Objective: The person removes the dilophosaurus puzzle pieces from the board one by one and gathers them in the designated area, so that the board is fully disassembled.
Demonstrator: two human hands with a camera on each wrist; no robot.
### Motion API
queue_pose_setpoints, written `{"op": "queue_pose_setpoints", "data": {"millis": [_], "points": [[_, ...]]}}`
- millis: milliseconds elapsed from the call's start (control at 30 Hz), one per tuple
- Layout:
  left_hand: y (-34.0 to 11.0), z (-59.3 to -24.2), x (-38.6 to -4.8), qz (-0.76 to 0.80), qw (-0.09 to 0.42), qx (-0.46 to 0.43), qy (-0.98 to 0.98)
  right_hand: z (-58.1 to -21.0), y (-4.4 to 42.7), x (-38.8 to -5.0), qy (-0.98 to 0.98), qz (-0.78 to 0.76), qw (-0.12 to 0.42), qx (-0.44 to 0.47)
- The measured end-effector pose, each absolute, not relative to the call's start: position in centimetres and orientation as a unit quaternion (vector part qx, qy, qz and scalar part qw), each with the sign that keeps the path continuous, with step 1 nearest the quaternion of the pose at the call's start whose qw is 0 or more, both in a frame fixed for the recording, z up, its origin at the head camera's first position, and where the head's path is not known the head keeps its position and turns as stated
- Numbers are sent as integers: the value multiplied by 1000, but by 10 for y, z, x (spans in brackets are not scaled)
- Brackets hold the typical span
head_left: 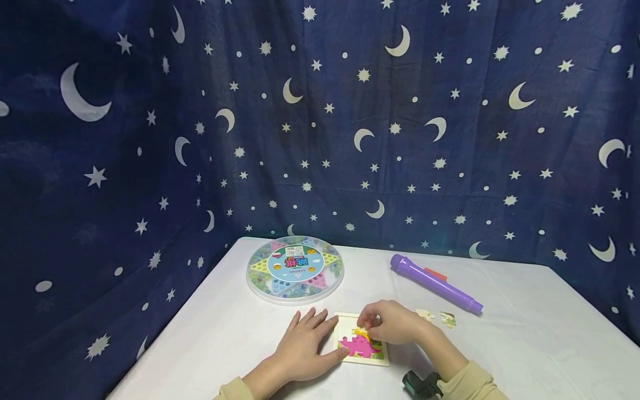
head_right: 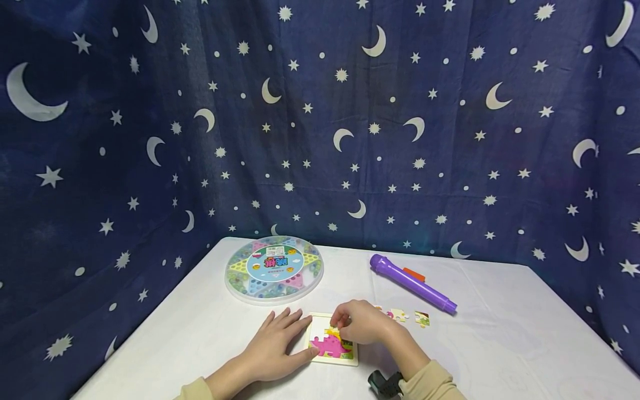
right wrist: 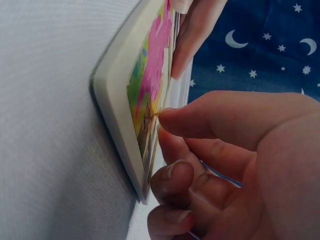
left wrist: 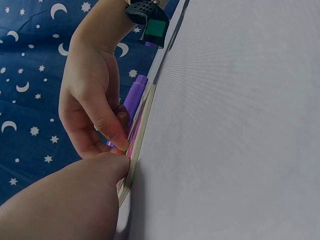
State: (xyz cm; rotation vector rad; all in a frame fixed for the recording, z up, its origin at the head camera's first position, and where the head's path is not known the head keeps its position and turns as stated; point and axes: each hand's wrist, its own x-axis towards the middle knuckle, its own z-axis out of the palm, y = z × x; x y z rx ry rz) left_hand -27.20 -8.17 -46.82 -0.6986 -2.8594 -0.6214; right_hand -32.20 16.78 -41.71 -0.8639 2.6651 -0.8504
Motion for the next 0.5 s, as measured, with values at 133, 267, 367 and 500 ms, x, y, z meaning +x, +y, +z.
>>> {"op": "queue_pose_setpoints", "data": {"millis": [133,267,367,500], "points": [[-82,-469,-273,-205,68,-231,-949,-417,167,-321,905,-289,109,-292],[-82,-468,-273,-206,66,-232,-948,-417,167,-322,904,-294,110,-290],[-82,-468,-273,-207,64,-232,-948,-418,167,-323,903,-297,108,-291],[-82,-467,-273,-208,62,-231,-949,-419,167,-323,904,-295,102,-292]]}}
